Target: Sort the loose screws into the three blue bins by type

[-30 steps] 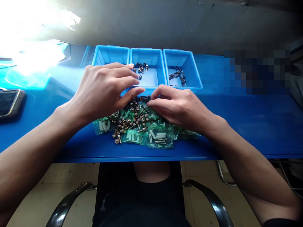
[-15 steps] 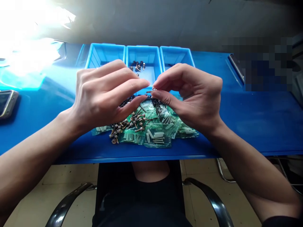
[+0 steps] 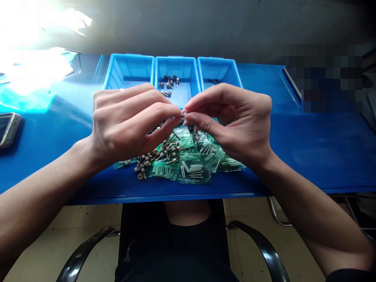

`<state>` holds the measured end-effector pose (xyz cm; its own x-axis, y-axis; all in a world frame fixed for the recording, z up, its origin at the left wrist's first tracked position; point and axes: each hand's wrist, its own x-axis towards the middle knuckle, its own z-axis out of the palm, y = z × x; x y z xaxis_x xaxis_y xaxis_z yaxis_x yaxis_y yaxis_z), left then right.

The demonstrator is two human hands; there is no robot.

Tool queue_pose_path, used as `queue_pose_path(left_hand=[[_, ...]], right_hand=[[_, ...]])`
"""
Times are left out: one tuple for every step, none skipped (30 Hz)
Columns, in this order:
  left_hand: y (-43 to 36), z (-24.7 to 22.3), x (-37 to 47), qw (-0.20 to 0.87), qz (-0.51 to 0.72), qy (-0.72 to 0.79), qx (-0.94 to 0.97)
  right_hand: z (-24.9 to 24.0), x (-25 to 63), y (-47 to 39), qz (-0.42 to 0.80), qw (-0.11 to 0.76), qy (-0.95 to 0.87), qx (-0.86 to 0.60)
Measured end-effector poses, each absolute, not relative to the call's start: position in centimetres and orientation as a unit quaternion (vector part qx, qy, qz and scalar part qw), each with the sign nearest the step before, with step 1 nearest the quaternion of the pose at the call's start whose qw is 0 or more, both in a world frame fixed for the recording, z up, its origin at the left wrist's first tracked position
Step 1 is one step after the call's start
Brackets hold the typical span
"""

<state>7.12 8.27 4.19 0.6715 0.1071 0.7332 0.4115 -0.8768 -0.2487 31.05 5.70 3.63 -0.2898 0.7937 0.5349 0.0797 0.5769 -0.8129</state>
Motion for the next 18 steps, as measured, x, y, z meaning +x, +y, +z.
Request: queue_pose_path(left_hand=[[8.22, 4.16, 7.05, 0.198, -0.38, -0.147, -0.891], [8.19, 4.15, 6.98, 0.195, -0.381, -0.148, -0.891], [8.17, 4.14, 6.91, 0.193, -0.383, -0.147, -0.891], [8.17, 4.14, 6.87, 0.192, -0.384, -0.148, -0.891], [8.19, 4.15, 6.84, 0.191, -0.382, -0.149, -0.892], [8.22, 4.17, 6.83, 0.192, -0.38, -0.15, -0.893], [8.25, 4.17, 6.82, 0.194, -0.377, -0.153, -0.893], [8.29, 4.17, 6.82, 0.197, -0.376, -0.154, -0.892], [8.33, 4.15, 6.81, 0.201, -0.376, -0.156, -0.891], [8.36, 4.12, 6.79, 0.204, -0.374, -0.158, -0.891], [8.39, 4.08, 6.75, 0.206, -0.374, -0.16, -0.89], [8.41, 4.04, 6.71, 0.206, -0.372, -0.162, -0.891], [8.43, 4.0, 6.67, 0.202, -0.37, -0.163, -0.892], [8.45, 3.97, 6.62, 0.196, -0.368, -0.164, -0.894], [8.48, 3.96, 6.58, 0.19, -0.367, -0.163, -0.896], [8.51, 3.96, 6.55, 0.187, -0.369, -0.16, -0.897], [8.54, 3.97, 6.53, 0.188, -0.372, -0.156, -0.895], [8.57, 4.0, 6.53, 0.193, -0.375, -0.152, -0.894]], right_hand=[[3.63, 31.09, 5.7, 0.357, 0.514, -0.718, -0.305], [3.64, 31.12, 5.7, 0.367, 0.513, -0.711, -0.31], [3.65, 31.14, 5.69, 0.378, 0.51, -0.706, -0.313], [3.67, 31.15, 5.67, 0.387, 0.508, -0.702, -0.314], [3.69, 31.15, 5.65, 0.393, 0.507, -0.7, -0.313], [3.72, 31.15, 5.63, 0.395, 0.506, -0.701, -0.312], [3.75, 31.14, 5.61, 0.395, 0.504, -0.702, -0.311], [3.77, 31.14, 5.6, 0.392, 0.503, -0.704, -0.312], [3.79, 31.13, 5.59, 0.388, 0.504, -0.705, -0.316], [3.8, 31.13, 5.59, 0.383, 0.504, -0.704, -0.321], [3.8, 31.14, 5.61, 0.379, 0.504, -0.704, -0.326], [3.79, 31.16, 5.64, 0.376, 0.504, -0.704, -0.33], [3.78, 31.18, 5.68, 0.373, 0.504, -0.706, -0.331], [3.76, 31.21, 5.72, 0.371, 0.502, -0.708, -0.33], [3.74, 31.24, 5.76, 0.369, 0.5, -0.711, -0.328], [3.72, 31.26, 5.8, 0.368, 0.499, -0.713, -0.328], [3.7, 31.28, 5.82, 0.366, 0.497, -0.714, -0.33], [3.69, 31.28, 5.82, 0.364, 0.497, -0.714, -0.334]])
